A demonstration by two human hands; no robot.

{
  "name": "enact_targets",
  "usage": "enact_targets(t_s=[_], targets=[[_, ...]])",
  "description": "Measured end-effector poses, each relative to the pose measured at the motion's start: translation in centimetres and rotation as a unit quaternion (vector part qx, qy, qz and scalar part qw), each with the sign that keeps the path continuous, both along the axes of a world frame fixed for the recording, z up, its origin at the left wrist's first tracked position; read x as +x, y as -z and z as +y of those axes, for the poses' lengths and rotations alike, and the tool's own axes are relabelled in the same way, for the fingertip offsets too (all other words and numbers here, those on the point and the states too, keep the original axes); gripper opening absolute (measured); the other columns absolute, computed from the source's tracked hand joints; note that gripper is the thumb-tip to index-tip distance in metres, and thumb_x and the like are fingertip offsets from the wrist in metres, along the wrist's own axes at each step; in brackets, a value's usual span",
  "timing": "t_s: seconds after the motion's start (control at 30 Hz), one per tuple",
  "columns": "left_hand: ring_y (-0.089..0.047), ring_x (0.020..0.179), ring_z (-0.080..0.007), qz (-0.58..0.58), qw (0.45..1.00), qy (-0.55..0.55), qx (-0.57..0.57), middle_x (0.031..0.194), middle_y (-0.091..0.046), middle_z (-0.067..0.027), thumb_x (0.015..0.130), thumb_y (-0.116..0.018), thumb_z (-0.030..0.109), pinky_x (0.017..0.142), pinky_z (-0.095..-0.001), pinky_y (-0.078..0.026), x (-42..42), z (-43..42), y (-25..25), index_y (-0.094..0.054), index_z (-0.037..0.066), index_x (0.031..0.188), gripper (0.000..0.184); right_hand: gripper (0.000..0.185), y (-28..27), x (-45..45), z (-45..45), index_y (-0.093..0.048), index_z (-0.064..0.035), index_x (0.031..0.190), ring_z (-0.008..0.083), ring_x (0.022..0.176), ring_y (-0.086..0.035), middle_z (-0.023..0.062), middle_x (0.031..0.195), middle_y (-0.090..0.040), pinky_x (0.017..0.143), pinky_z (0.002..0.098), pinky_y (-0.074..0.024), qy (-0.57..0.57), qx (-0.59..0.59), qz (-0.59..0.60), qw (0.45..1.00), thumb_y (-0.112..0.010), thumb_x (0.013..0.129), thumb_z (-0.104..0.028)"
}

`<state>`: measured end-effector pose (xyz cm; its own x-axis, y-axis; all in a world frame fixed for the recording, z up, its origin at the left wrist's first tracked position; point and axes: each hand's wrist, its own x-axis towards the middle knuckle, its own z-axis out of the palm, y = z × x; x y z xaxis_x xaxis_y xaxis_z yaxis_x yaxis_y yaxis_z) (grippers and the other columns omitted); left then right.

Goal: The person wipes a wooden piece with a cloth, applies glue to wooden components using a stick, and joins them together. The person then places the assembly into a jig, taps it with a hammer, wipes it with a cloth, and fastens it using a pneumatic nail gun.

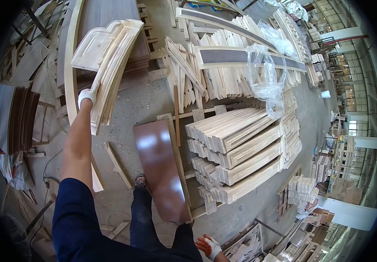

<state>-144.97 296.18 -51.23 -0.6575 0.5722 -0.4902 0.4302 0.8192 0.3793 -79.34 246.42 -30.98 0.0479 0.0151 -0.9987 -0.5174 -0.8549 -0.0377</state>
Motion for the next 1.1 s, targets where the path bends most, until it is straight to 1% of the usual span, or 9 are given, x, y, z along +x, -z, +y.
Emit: enact_targets(t_s=[0.13, 0.23, 0.33, 0.43, 0.6, 0.77, 0.93, 1.03, 1.1], targets=[[-0.064, 0.110, -0.0339, 0.077, 0.996, 0.019, 0.033, 0.115, -0.068, -0.0161, 0.079, -0.056, 0.070, 0.095, -0.0425, -0.049, -1.4, -0.2, 2.1, -0.072, 0.011, 0.113, 0.069, 0.023, 0.3, 0.9, -0.8, -0.046, -0.0168, 0.075, 0.0266, 0.089, -0.064, 0.0037, 0.089, -0.060, 0.086, 0.0427, -0.0531, 0.038, 0.003, 0.045, 0.998, -0.058, 0.094, -0.022], [-0.060, 0.116, -0.0329, 0.120, 0.982, 0.048, 0.141, 0.125, -0.063, -0.0163, 0.086, -0.060, 0.048, 0.099, -0.0405, -0.046, -1.0, -0.5, 1.3, -0.065, 0.010, 0.124, 0.054, 0.013, -1.3, -1.0, -0.4, -0.054, -0.0158, 0.084, 0.0287, 0.092, -0.065, 0.0058, 0.095, -0.063, 0.084, 0.0430, -0.0539, -0.010, -0.014, -0.086, 0.996, -0.061, 0.093, -0.020], [-0.057, 0.116, -0.0365, 0.226, 0.923, 0.102, 0.294, 0.126, -0.060, -0.0203, 0.086, -0.064, 0.033, 0.100, -0.0420, -0.045, 3.4, -4.8, -0.8, -0.063, 0.007, 0.123, 0.046, 0.028, 1.9, 2.7, -4.9, -0.059, -0.0092, 0.115, 0.0275, 0.093, -0.067, 0.0131, 0.102, -0.068, 0.079, 0.0429, -0.0560, -0.015, 0.040, -0.045, 0.998, -0.049, 0.100, -0.030], [-0.054, 0.118, -0.0419, 0.152, 0.904, 0.170, 0.362, 0.126, -0.058, -0.0227, 0.082, -0.068, 0.021, 0.099, -0.0472, -0.044, 12.0, -14.6, -1.9, -0.064, 0.005, 0.119, 0.041, 0.031, 0.4, 2.3, -3.9, -0.063, -0.0086, 0.106, 0.0257, 0.089, -0.067, 0.0119, 0.097, -0.068, 0.078, 0.0422, -0.0563, -0.025, 0.007, -0.059, 0.998, -0.046, 0.101, -0.034], [-0.055, 0.115, -0.0427, -0.029, 0.928, 0.299, 0.219, 0.121, -0.060, -0.0241, 0.079, -0.067, 0.018, 0.101, -0.0462, -0.043, 32.3, -37.1, -6.6, -0.063, 0.004, 0.116, 0.040, 0.028, 0.7, 7.0, -7.1, -0.057, -0.0096, 0.120, 0.0248, 0.088, -0.068, 0.0103, 0.098, -0.067, 0.074, 0.0389, -0.0574, 0.010, 0.142, -0.012, 0.990, -0.050, 0.099, -0.026], [-0.064, 0.104, -0.0301, -0.283, 0.818, 0.493, 0.087, 0.111, -0.067, -0.0197, 0.083, -0.067, 0.019, 0.093, -0.0368, -0.049, 52.0, -51.8, -15.6, -0.063, -0.001, 0.120, 0.043, 0.039, -2.3, 15.5, -13.4, -0.052, -0.0080, 0.134, 0.0179, 0.094, -0.065, 0.0086, 0.113, -0.065, 0.077, 0.0329, -0.0554, 0.025, 0.228, -0.095, 0.969, -0.060, 0.096, -0.017], [-0.069, 0.082, -0.0192, -0.226, 0.745, 0.624, 0.067, 0.095, -0.073, -0.0138, 0.088, -0.066, 0.018, 0.077, -0.0311, -0.053, 66.2, -56.9, -20.7, -0.066, -0.003, 0.117, 0.036, 0.029, -0.6, 29.7, -29.8, -0.062, -0.0103, 0.122, 0.0104, 0.079, -0.062, 0.0014, 0.097, -0.066, 0.069, 0.0261, -0.0503, 0.176, 0.308, -0.140, 0.924, -0.062, 0.093, -0.015], [-0.068, 0.073, -0.0178, -0.215, 0.742, 0.633, -0.051, 0.089, -0.073, -0.0113, 0.089, -0.064, 0.017, 0.068, -0.0326, -0.053, 72.1, -57.3, -17.3, -0.067, -0.002, 0.114, 0.032, 0.028, -2.7, 36.3, -45.7, -0.064, -0.0118, 0.120, 0.0090, 0.069, -0.059, -0.0010, 0.085, -0.064, 0.056, 0.0235, -0.0464, 0.269, 0.209, -0.262, 0.903, -0.063, 0.092, -0.016], [-0.067, 0.069, -0.0184, -0.135, 0.671, 0.726, -0.072, 0.085, -0.072, -0.0115, 0.087, -0.064, 0.019, 0.063, -0.0337, -0.053, 80.2, -59.7, -25.3, -0.069, 0.000, 0.110, 0.030, 0.023, -5.6, 38.2, -56.9, -0.070, -0.0055, 0.105, 0.0108, 0.057, -0.055, 0.0016, 0.070, -0.063, 0.051, 0.0278, -0.0436, 0.350, 0.086, -0.390, 0.847, -0.063, 0.087, -0.017]])
